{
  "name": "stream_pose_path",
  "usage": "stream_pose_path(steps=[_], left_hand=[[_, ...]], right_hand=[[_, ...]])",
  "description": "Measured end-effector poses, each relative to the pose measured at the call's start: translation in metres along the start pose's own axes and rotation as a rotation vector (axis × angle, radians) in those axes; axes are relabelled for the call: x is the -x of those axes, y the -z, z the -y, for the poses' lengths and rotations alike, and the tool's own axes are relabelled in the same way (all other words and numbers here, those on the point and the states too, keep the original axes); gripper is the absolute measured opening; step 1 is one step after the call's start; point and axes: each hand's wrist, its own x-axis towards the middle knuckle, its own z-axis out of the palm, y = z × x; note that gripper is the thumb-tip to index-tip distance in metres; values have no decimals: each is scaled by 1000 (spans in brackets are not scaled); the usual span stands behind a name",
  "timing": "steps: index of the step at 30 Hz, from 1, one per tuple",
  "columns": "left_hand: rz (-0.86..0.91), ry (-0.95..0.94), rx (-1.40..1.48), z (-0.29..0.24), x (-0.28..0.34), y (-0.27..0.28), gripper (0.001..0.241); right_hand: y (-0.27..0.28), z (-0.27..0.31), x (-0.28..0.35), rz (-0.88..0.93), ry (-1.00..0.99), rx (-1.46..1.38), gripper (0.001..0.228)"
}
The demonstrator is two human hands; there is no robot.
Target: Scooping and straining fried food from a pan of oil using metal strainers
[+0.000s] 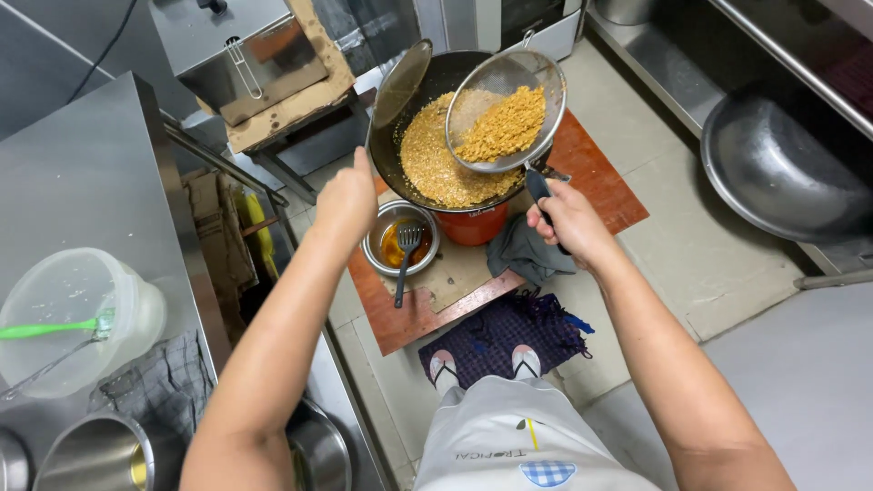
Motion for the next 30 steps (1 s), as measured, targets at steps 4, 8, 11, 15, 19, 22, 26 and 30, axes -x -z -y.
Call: stream_pose_path(steps=[4, 8, 11, 15, 19, 22, 26, 30], left_hand=[[106, 29, 74, 8, -20, 6, 75], [269, 30, 145, 30, -41, 4, 23], [447, 108, 324, 34, -35, 17, 22], [592, 288, 735, 28, -14, 31, 38], [626, 372, 974, 10, 2, 6, 53], [603, 420, 1204, -6, 2, -33, 51], [506, 437, 1487, -33, -8, -77, 54], [445, 364, 1680, -57, -18, -111, 51]], right_hand=[[8, 11, 2, -2, 14, 48, 43], [15, 24, 7, -12, 18, 82, 44], [23, 32, 10, -20, 16, 111, 46], [36, 31, 6, -25, 23, 131, 45], [45, 28, 3, -48, 36, 123, 46], [47, 36, 13, -60, 33, 154, 46], [54, 39, 18, -85, 52, 200, 45], [62, 36, 20, -98, 71, 253, 44]])
